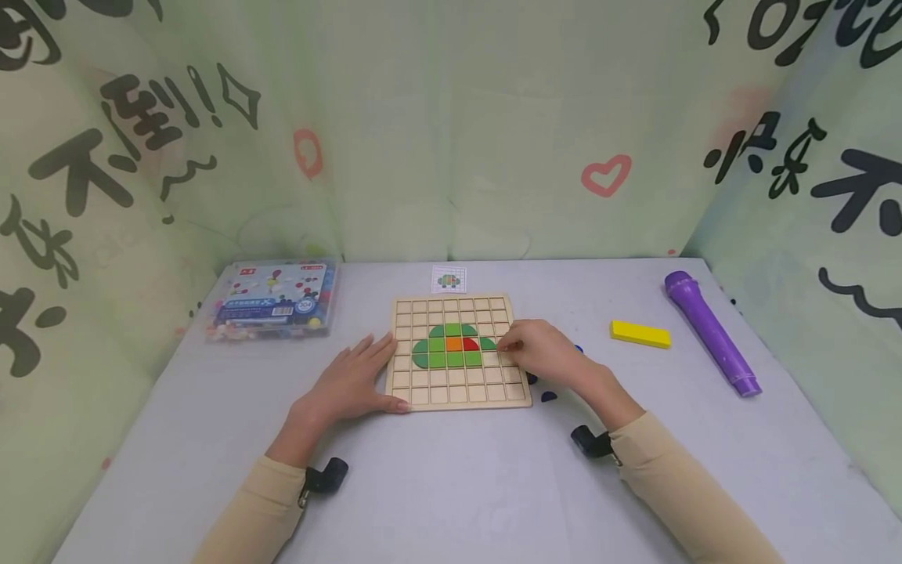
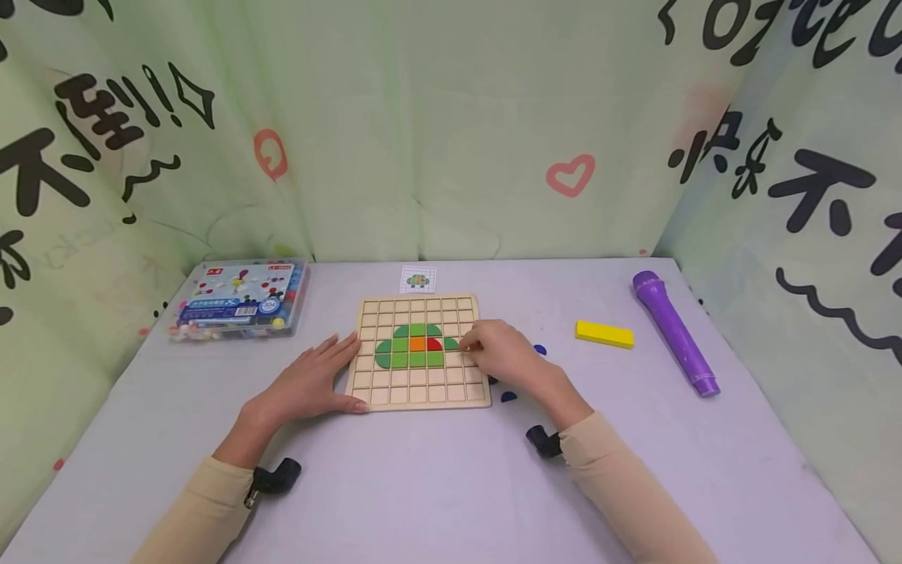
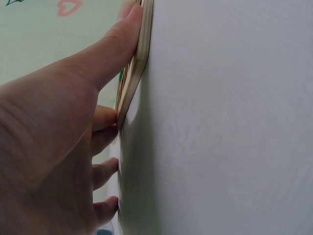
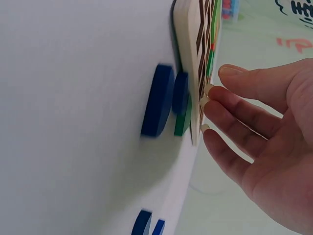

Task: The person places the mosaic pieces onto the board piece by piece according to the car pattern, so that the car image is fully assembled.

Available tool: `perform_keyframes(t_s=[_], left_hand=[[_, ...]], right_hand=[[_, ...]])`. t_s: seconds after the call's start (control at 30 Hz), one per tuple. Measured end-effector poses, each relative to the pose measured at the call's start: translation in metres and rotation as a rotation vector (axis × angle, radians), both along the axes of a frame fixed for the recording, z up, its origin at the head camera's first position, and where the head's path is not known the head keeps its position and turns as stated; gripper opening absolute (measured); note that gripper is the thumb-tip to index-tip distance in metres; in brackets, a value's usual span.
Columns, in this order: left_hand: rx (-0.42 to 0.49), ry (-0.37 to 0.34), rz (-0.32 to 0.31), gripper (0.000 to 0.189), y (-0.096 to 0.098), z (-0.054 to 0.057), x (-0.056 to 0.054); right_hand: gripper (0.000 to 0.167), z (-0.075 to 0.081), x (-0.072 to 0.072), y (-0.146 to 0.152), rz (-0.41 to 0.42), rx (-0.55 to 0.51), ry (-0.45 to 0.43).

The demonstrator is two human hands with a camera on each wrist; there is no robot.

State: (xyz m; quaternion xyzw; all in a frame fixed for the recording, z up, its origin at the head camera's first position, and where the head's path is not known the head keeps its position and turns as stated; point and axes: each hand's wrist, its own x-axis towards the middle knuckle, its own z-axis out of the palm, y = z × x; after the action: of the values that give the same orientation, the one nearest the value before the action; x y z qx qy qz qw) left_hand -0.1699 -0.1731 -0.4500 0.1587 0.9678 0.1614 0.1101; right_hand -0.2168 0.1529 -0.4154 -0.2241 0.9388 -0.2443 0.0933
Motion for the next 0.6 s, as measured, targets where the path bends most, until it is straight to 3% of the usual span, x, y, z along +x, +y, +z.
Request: perform_keyframes(t_s=[0.17, 0.4, 0.6], left_hand=[[0.005, 0.005, -0.004, 0.117, 0.001, 0.002, 0.001], [0.006, 0.015, -0.008, 0.116, 0.002, 0.002, 0.001], [0.005, 0.016, -0.004, 0.117, 0.001, 0.001, 0.001]], right_hand=[[0.019, -0.003, -0.001, 0.013, -0.037, 0.031, 0.006], [0.034, -0.006, 0.002, 0.025, -0.103, 0.105, -0.021], [0.020, -0.006, 0.005, 0.029, -0.116, 0.084, -0.037]])
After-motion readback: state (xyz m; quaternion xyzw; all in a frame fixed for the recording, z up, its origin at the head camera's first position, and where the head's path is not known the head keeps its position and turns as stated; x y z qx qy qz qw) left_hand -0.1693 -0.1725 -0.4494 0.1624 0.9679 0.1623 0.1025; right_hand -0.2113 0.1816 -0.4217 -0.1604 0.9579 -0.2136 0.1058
